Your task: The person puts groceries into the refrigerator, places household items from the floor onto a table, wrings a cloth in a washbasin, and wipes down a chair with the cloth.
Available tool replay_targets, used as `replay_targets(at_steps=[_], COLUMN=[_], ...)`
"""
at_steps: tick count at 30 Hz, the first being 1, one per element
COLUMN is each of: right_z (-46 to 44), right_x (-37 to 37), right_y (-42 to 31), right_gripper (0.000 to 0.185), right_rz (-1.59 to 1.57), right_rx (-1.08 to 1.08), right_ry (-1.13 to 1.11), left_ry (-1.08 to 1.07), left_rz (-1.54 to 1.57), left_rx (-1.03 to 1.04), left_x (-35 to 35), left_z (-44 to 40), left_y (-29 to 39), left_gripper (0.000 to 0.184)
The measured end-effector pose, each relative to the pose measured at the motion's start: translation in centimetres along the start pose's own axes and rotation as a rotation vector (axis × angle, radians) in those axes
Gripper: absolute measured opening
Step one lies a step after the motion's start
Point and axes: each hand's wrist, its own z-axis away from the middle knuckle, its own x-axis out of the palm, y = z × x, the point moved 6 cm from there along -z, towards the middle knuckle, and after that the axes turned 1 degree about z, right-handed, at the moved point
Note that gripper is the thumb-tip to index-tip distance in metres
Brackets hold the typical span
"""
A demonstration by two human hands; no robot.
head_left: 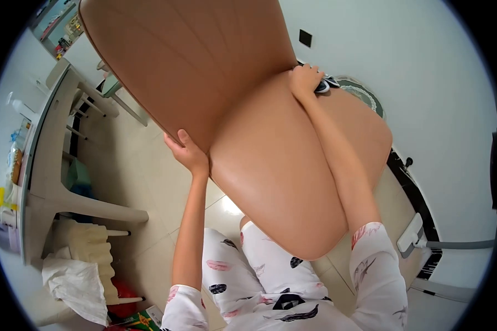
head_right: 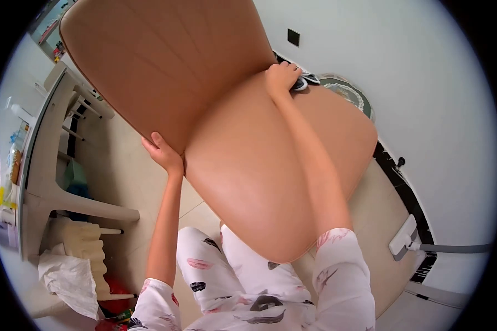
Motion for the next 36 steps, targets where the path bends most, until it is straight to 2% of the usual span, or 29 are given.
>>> replay_targets(at_steps=[2, 4, 6, 10, 12, 14, 16, 23, 29, 30, 32, 34, 36], right_z=[1.0, 2.4, 3.8, 6.9, 9.0, 12.9, 16.3, 22.0, 26.3, 25.9, 24.3, 20.8, 16.1], right_x=[-0.8, -1.4, -2.1, -3.9, -5.7, -7.8, -9.8, -13.2, -15.3, -15.5, -14.8, -13.3, -15.5], right_y=[-3.2, -5.6, -8.6, -11.3, -12.1, -13.9, -14.9, -14.0, -11.6, -11.0, -9.7, -8.6, -7.4], right_gripper=[0.023, 0.021, 0.021, 0.024, 0.023, 0.024, 0.022, 0.017, 0.015, 0.015, 0.017, 0.017, 0.016], right_rz=[0.069, 0.037, -0.071, -0.086, -0.154, -0.160, -0.317, -0.663, -0.769, -0.774, -0.901, -1.204, -1.211], right_rx=[-0.082, -0.141, -0.258, -0.346, -0.474, -0.663, -0.818, -1.112, -1.314, -1.314, -1.171, -0.909, -0.481], right_ry=[0.085, 0.078, -0.001, -0.059, -0.175, -0.141, -0.096, 0.003, -0.107, -0.095, -0.338, -0.527, -0.871], left_ry=[0.004, 0.013, 0.015, 0.016, 0.016, 0.016, 0.010, -0.013, -0.118, -0.118, -0.066, -0.049, -0.038], left_rz=[-0.016, -0.006, -0.010, -0.022, -0.050, -0.029, -0.010, 0.082, 0.143, 0.142, 0.114, 0.088, 0.048], left_rx=[0.023, 0.014, 0.019, 0.024, 0.015, 0.023, 0.028, 0.048, 0.037, 0.049, 0.036, 0.059, 0.018], left_x=[-0.1, 0.0, 0.1, -0.3, -0.3, -0.2, -0.2, -0.3, -0.1, -0.1, 0.0, 0.0, -0.1], left_z=[0.0, 0.0, -0.1, 0.0, -0.1, -0.1, 0.0, -0.6, -0.7, -0.6, -0.3, 0.0, 0.0], left_y=[0.3, 0.4, 0.5, 0.5, 0.8, 0.8, 0.7, -1.4, -1.4, -1.2, -0.8, -0.3, -0.6], left_gripper=[0.063, 0.063, 0.063, 0.061, 0.061, 0.061, 0.061, 0.052, 0.045, 0.045, 0.044, 0.047, 0.053])
